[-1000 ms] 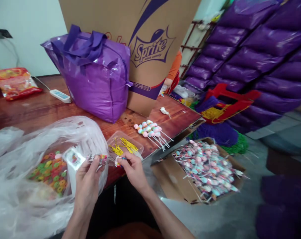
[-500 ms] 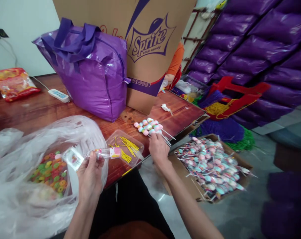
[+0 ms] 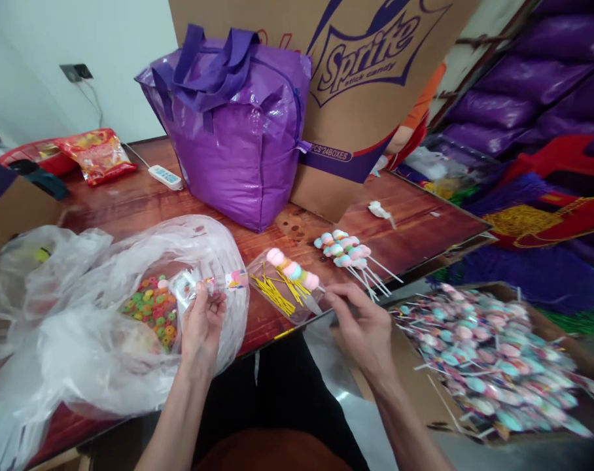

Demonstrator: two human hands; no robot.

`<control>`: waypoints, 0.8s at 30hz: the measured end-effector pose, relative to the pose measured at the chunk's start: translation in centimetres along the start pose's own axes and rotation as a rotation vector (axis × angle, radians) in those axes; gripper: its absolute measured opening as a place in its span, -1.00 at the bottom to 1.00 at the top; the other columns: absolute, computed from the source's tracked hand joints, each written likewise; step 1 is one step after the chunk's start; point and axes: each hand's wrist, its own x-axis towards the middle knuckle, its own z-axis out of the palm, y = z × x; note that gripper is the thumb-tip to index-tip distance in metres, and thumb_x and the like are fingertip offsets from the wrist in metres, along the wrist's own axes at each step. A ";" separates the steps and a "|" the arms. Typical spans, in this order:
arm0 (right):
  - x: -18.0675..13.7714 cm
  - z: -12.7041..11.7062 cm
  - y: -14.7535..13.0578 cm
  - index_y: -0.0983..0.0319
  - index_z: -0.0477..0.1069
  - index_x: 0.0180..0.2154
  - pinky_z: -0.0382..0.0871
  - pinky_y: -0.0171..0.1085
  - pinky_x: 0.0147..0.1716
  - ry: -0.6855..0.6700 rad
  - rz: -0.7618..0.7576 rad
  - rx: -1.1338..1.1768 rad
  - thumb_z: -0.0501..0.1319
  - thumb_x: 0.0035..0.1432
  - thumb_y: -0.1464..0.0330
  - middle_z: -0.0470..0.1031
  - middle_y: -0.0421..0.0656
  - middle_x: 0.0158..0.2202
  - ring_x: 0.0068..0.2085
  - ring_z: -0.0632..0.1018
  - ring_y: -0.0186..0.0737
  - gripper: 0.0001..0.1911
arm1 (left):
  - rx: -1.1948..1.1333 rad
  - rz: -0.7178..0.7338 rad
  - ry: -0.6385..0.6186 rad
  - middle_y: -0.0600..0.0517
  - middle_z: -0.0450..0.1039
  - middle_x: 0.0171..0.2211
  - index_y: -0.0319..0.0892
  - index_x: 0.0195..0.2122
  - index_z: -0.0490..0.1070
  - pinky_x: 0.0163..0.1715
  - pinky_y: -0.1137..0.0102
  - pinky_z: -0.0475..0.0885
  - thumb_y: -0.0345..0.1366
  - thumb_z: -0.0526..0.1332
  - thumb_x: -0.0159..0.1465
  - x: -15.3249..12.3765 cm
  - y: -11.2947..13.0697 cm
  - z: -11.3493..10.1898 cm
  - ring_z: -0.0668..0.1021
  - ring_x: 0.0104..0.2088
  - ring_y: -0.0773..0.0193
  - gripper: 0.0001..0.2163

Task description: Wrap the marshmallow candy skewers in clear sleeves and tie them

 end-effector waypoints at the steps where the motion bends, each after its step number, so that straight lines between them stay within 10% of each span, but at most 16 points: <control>1: -0.5 0.2 -0.7 0.19 0.49 -0.31 0.38 -0.26 -0.26 -0.034 -0.006 0.034 0.16 0.30 0.32 0.52 -0.17 -0.34 -0.29 0.52 -0.22 -0.83 | -0.002 0.009 -0.008 0.07 0.52 -0.51 -0.23 -0.40 0.47 -0.46 0.53 0.44 -0.27 0.45 0.12 0.1 0.1 -0.2 0.56 -0.50 0.39 -0.80; 14: -1.0 1.9 -1.4 0.16 0.52 -0.25 0.21 -0.20 -0.25 -0.173 -0.405 -0.179 0.15 0.31 0.45 0.58 -0.20 -0.32 -0.27 0.55 -0.24 -0.82 | 0.090 0.178 -0.012 0.10 0.54 -0.42 -0.21 -0.37 0.42 -0.39 0.47 0.45 -0.13 0.53 -0.09 0.5 2.0 -2.1 0.57 -0.46 0.38 -0.60; 24: -1.9 4.9 -2.7 0.18 0.47 -0.31 0.38 -0.29 -0.22 -0.328 -0.191 0.100 0.16 0.31 0.45 0.53 -0.20 -0.33 -0.28 0.55 -0.27 -0.84 | 0.286 0.387 -0.117 0.08 0.47 -0.47 -0.22 -0.39 0.43 -0.42 0.45 0.47 -0.07 0.46 0.02 0.7 2.2 -3.1 0.53 -0.48 0.35 -0.65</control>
